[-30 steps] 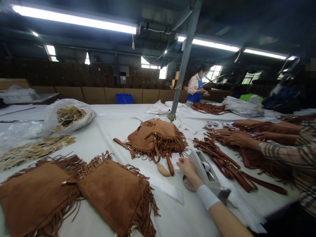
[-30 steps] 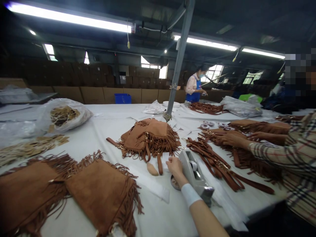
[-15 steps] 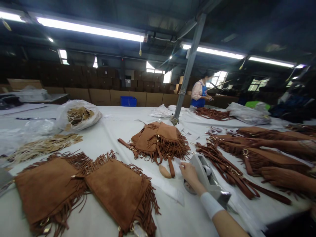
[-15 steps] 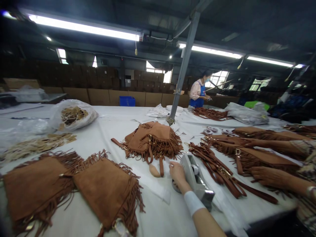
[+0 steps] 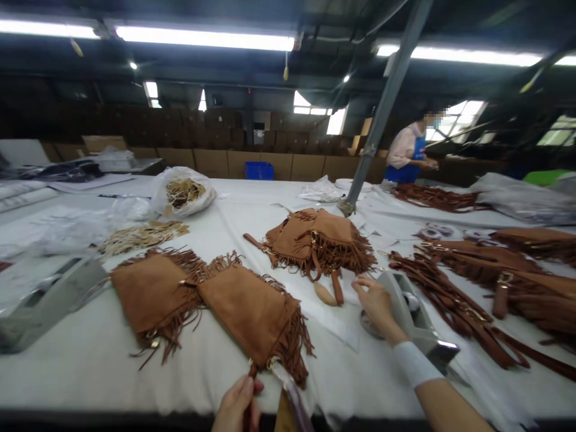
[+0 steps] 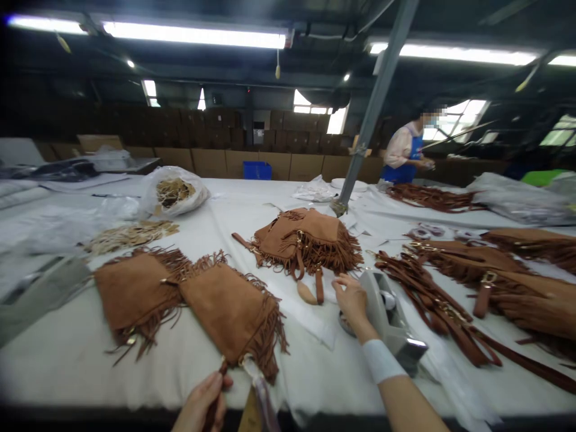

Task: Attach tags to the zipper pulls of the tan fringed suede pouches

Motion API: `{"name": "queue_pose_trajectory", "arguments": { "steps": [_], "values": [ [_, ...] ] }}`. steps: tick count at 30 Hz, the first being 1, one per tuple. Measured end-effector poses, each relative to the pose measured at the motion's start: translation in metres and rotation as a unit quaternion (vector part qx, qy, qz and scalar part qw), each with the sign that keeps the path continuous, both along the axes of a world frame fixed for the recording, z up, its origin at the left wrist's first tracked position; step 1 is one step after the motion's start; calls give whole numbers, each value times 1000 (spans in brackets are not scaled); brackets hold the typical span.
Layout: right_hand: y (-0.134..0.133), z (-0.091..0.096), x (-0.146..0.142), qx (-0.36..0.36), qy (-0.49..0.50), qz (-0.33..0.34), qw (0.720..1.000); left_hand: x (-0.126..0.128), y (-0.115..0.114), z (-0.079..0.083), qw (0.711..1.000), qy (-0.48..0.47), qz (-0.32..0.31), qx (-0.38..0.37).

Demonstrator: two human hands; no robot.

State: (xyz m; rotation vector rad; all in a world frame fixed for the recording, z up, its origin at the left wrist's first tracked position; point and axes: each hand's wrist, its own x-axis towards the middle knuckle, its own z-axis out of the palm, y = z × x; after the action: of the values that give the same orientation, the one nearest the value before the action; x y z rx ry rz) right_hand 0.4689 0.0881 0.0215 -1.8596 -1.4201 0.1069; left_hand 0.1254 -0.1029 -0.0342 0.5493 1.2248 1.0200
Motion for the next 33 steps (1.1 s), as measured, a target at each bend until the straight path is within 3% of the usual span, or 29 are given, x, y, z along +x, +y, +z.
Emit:
{"name": "queue_pose_trajectory", "arguments": {
  "steps": [3,5,9,11,13,17,23,29,33],
  "values": [
    [-10,12,-22,5,56,3,998,1,1,6,998,-61,-20,-6],
    [-34,23,-50,-28,145,75,986,1,1,13,995,-95,-20,-9],
    [-118,31,-125,-202,326,276,881,-1,-9,24,988,-143,1,-61],
    [-160,21,-159,-267,384,307,829,-4,-21,27,984,-159,2,-77],
    [-191,5,-185,-298,420,309,800,-8,-35,27,984,-164,-23,-68],
    [-222,-20,-211,-311,425,311,792,-15,-54,18,986,-158,-42,-22],
    [-225,-18,-209,-294,354,301,835,-22,-63,1,998,-57,18,-23],
    [-221,-22,-209,-302,448,278,794,-26,-70,13,996,69,-49,8],
    [-225,-22,-216,-288,467,254,796,-30,-70,26,990,61,-101,70]
  ]
}}
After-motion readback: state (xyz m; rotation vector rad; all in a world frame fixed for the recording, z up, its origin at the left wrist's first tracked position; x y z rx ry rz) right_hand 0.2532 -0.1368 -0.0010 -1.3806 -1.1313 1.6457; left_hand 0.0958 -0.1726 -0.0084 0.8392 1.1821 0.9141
